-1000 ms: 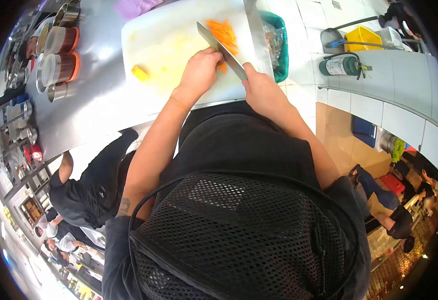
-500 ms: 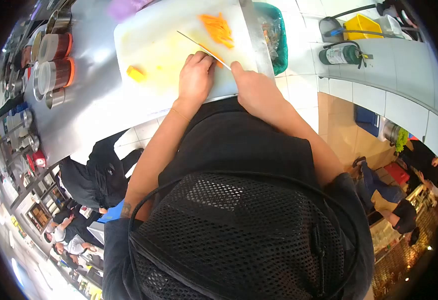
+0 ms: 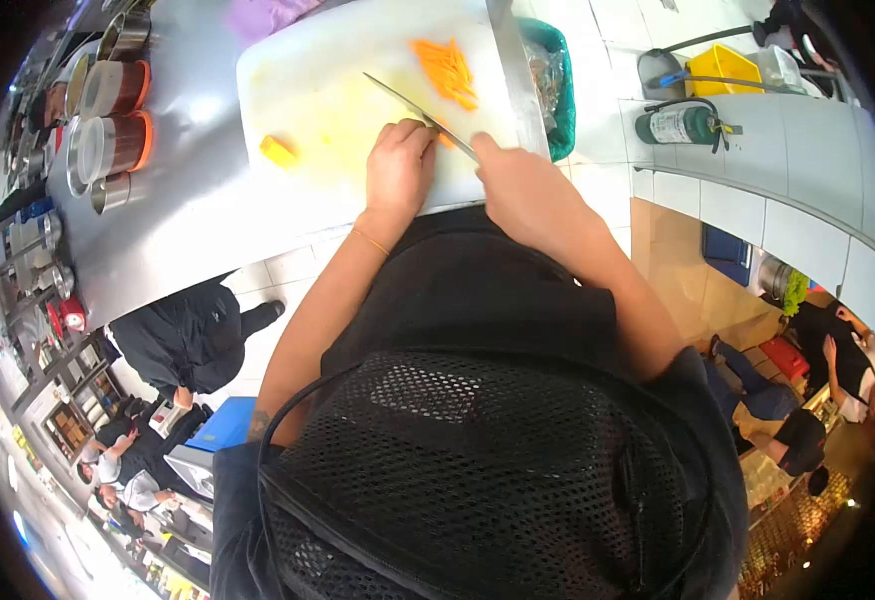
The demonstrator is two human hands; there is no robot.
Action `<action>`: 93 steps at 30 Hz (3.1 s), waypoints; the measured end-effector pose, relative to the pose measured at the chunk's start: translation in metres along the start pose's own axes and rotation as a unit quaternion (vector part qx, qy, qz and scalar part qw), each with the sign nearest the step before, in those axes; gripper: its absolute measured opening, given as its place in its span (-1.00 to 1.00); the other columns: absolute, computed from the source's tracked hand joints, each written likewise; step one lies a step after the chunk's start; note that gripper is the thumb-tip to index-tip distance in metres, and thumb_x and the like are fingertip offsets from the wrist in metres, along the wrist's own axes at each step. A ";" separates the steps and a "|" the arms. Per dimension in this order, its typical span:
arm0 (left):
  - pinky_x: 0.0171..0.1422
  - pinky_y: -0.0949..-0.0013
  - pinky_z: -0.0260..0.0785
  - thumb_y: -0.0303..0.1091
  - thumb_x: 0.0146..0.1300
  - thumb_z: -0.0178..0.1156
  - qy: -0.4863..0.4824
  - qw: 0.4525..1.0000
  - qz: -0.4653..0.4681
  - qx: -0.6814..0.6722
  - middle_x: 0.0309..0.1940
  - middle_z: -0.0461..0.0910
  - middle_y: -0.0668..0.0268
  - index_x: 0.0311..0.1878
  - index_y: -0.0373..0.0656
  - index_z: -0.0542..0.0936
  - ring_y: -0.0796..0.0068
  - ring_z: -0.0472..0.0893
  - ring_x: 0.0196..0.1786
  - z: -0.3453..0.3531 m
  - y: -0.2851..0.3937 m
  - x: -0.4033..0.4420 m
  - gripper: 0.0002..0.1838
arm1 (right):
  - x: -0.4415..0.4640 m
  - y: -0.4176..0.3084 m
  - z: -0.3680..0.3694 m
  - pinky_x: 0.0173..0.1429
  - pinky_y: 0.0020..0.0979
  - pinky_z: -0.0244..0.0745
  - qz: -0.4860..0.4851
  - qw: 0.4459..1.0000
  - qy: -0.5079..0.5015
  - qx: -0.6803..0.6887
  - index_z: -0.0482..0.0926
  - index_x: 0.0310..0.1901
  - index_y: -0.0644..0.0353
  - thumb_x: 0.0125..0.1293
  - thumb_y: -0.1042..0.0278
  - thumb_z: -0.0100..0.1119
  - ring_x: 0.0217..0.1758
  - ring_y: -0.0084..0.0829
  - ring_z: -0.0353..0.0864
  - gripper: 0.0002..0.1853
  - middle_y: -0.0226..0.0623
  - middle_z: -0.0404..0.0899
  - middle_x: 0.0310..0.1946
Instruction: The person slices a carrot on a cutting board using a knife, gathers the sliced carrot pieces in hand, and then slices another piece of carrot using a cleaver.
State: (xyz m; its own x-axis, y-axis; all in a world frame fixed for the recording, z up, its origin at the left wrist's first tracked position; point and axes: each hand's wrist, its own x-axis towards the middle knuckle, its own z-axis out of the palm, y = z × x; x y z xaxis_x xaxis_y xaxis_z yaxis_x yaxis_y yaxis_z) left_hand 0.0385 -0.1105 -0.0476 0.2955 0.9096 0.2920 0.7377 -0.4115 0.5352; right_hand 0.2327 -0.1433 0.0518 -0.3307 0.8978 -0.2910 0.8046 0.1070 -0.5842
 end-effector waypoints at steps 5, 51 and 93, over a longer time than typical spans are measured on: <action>0.05 0.15 0.57 -0.54 0.17 0.40 0.032 0.999 0.002 -0.021 -0.19 0.72 0.22 -0.20 -0.18 0.75 0.10 0.67 -0.12 0.010 -0.003 -0.007 -0.87 | 0.009 0.022 0.036 -0.01 0.19 0.58 0.014 1.000 0.007 0.015 0.44 -0.06 0.37 0.29 0.60 0.06 -0.17 0.26 0.74 -0.80 0.25 0.68 -0.34; 0.08 0.07 0.53 -0.52 0.27 0.34 -0.003 0.989 -0.148 0.022 -0.17 0.66 0.12 -0.04 -0.25 0.75 0.00 0.66 -0.08 -0.049 -0.011 -0.050 -0.80 | -0.002 0.023 0.023 0.02 0.25 0.49 0.069 0.995 0.008 0.078 0.36 0.08 0.34 0.46 0.49 0.07 -0.11 0.34 0.68 -0.76 0.31 0.67 -0.28; 0.06 0.11 0.56 -0.57 0.19 0.38 0.037 0.999 0.005 -0.029 -0.15 0.69 0.20 -0.19 -0.20 0.73 0.06 0.64 -0.09 0.008 -0.013 0.003 -0.87 | -0.022 0.010 -0.016 -0.12 0.16 0.56 -0.033 0.999 0.000 -0.033 0.40 0.04 0.30 0.32 0.55 0.01 -0.26 0.22 0.71 -0.74 0.15 0.68 -0.38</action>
State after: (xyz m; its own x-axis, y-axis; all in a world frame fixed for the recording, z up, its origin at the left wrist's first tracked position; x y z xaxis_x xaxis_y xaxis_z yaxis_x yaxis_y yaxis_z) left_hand 0.0348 -0.1021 -0.0604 0.2553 0.8993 0.3551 0.6979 -0.4256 0.5760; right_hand 0.2560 -0.1550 0.0647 -0.3842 0.8879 -0.2531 0.8117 0.1942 -0.5508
